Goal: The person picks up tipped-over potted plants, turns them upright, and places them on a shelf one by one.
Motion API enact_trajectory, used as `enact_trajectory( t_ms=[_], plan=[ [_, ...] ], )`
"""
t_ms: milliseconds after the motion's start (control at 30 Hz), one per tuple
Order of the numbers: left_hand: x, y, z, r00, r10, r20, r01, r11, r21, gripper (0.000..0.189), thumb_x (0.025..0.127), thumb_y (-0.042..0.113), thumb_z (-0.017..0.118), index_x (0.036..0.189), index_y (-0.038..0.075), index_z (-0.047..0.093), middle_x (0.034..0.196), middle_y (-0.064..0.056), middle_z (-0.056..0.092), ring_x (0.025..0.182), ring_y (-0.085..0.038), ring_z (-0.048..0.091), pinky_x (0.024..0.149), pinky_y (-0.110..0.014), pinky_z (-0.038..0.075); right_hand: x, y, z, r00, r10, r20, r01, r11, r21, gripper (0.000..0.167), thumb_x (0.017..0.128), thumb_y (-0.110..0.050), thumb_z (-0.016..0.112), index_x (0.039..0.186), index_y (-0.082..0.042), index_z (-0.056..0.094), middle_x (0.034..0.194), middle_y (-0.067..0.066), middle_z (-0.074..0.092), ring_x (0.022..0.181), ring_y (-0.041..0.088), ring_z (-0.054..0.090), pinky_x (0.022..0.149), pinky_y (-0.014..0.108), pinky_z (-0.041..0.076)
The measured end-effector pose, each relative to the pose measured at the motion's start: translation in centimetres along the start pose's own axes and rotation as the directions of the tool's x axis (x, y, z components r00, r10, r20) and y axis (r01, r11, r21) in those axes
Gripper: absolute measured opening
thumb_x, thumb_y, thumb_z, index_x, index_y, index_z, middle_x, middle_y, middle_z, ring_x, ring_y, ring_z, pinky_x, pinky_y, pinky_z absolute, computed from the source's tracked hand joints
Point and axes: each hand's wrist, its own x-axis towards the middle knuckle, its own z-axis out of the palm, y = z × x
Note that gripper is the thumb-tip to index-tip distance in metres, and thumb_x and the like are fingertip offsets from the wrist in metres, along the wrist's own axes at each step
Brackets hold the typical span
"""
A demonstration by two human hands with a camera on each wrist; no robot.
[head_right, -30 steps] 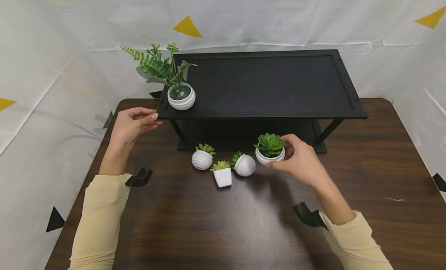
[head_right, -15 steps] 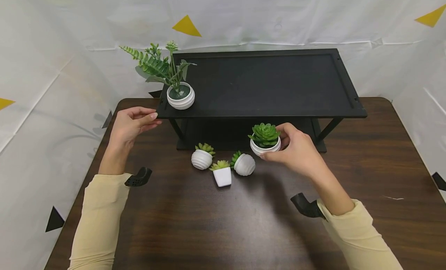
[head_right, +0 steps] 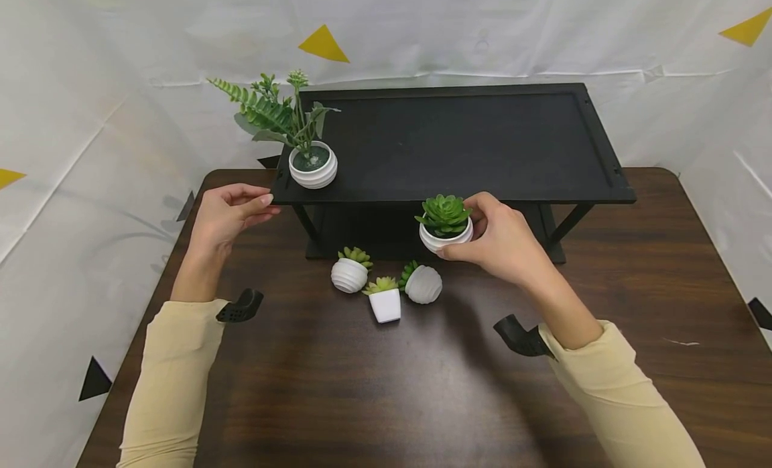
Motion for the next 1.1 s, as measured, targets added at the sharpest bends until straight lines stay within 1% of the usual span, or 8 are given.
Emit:
enact_trajectory(
  t_ms=[133, 300, 433, 667, 867, 1100],
  plan=[
    [0.0, 0.0, 0.0, 1.000, 0.009, -0.004, -0.009, 1.000, 0.009, 0.025, 0.085, 0.005, 0.064, 0.105, -0.010, 0.061, 0.081, -0.004, 0.063, 0.070, -0.013, 0.066, 0.071, -0.024, 0.055, 0.6, -0.6, -0.2, 1.000, -0.009, 0.003, 0.009, 1.000, 0.016, 0.066, 0.072, -0.027, 0.079, 0.120, 0.002, 0.045, 0.088, 0.012, 0.059, 0.077, 0.021, 0.052, 0.058, 0.027, 0.042],
    [0.0, 0.0, -0.1, 1.000, -0.001, -0.001, 0.001, 1.000, 0.003, 0.024, 0.086, 0.005, 0.063, 0.105, -0.010, 0.061, 0.078, -0.001, 0.063, 0.074, -0.018, 0.067, 0.072, -0.026, 0.055, 1.4, -1.4, -0.3, 1.000, -0.003, 0.011, 0.003, 1.000, 0.016, 0.068, 0.072, -0.027, 0.078, 0.123, 0.002, 0.044, 0.090, 0.012, 0.058, 0.079, 0.021, 0.052, 0.061, 0.030, 0.041],
    [0.1, 0.0, -0.1, 1.000, -0.010, 0.004, 0.010, 1.000, -0.001, 0.024, 0.086, 0.005, 0.063, 0.105, -0.010, 0.061, 0.077, 0.000, 0.064, 0.074, -0.017, 0.067, 0.071, -0.026, 0.055, 2.1, -1.9, -0.4, 1.000, -0.007, 0.009, 0.007, 1.000, 0.013, 0.069, 0.071, -0.028, 0.079, 0.123, 0.002, 0.044, 0.092, 0.013, 0.057, 0.082, 0.021, 0.051, 0.063, 0.031, 0.040],
    [0.1, 0.0, -0.1, 1.000, -0.020, 0.000, 0.020, 1.000, -0.003, 0.025, 0.085, 0.006, 0.064, 0.105, -0.009, 0.061, 0.079, -0.002, 0.064, 0.075, -0.019, 0.067, 0.072, -0.026, 0.055, 3.1, -3.0, -0.6, 1.000, -0.002, -0.010, 0.002, 1.000, 0.019, 0.066, 0.072, -0.025, 0.078, 0.122, 0.001, 0.045, 0.093, 0.013, 0.054, 0.081, 0.022, 0.047, 0.060, 0.032, 0.039],
    [0.0, 0.0, -0.1, 1.000, -0.018, 0.002, 0.018, 1.000, -0.007, 0.026, 0.085, 0.006, 0.064, 0.105, -0.010, 0.061, 0.080, -0.003, 0.063, 0.074, -0.017, 0.067, 0.071, -0.025, 0.055, 3.8, -3.6, -0.7, 1.000, 0.007, -0.010, -0.007, 1.000, 0.018, 0.065, 0.072, -0.025, 0.077, 0.122, 0.001, 0.044, 0.095, 0.013, 0.050, 0.083, 0.023, 0.044, 0.062, 0.033, 0.037],
    [0.0, -0.1, -0.1, 1.000, -0.006, 0.001, 0.006, 1.000, -0.019, 0.024, 0.085, 0.005, 0.064, 0.105, -0.010, 0.061, 0.078, -0.001, 0.063, 0.071, -0.014, 0.067, 0.070, -0.025, 0.055, 4.7, -4.1, -0.7, 1.000, -0.001, -0.005, 0.001, 1.000, 0.025, 0.063, 0.073, -0.023, 0.076, 0.122, 0.001, 0.044, 0.098, 0.014, 0.050, 0.086, 0.025, 0.044, 0.063, 0.034, 0.038]
  ],
)
